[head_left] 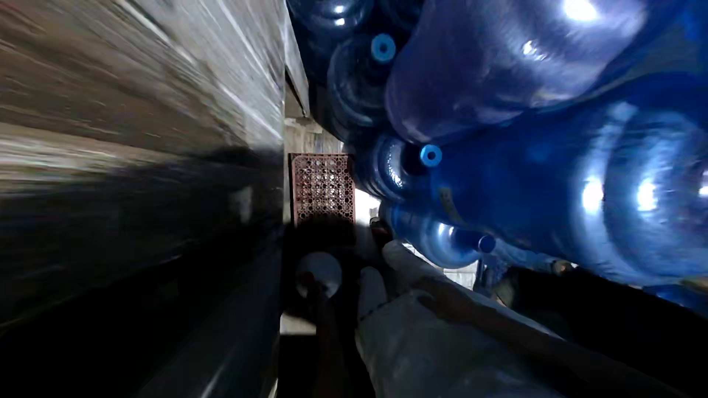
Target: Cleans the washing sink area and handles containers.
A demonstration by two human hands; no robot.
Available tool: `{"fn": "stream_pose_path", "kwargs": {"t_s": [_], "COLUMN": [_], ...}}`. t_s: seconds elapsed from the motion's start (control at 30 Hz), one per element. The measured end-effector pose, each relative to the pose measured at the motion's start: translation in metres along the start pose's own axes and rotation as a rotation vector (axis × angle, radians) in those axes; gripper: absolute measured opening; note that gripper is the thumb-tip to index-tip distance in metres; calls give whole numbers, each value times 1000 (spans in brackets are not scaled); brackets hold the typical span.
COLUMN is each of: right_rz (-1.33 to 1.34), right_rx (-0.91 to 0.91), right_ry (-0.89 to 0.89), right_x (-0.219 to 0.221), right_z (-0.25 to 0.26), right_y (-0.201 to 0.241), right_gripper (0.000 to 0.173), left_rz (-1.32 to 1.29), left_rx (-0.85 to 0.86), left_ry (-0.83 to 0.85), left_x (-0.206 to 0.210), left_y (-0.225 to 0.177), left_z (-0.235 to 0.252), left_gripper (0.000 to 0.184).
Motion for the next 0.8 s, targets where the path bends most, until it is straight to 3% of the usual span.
{"fn": "stream_pose_path", "kwargs": {"t_s": [0.13,0.27,0.3,0.37,0.43,0.63,0.8], "right_rz": [63,29,-13,-89,-162,-151,-48], "right_rx": [-174,-424,-515,-758,-842,-1274,-1669], "right_ry": [-11,-56,-108,-391,-613,-1121,-1141], "right_x": [-6,-25,-29,-34,-51,-121,-179], "right_z": [-12,-42,-54,-73,-95,-185,-268], "right_y": [38,96,112,134,163,263,383], "right_gripper": [52,69,69,61,54,54,51], "left_rz": [-45,-272,-359,-527,-592,-609,-688], "left_rx": [-196,-177,-142,-84,-11,551,1117], "left_ry": [194,305,337,423,483,674,843], "left_x": [-14,-51,-58,-74,-95,-175,-262], "left_y": [-56,-140,-165,-219,-270,-394,-489], "left_z": [-68,-143,-161,-201,-235,-300,-340], "left_gripper": [31,32,32,30,27,24,33]}}
Point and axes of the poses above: each hand's wrist, its own z-axis towards the middle knuckle, its own x-axis out of the palm, y = z × x, the point moved 2 cm from there along z, towards the middle knuckle
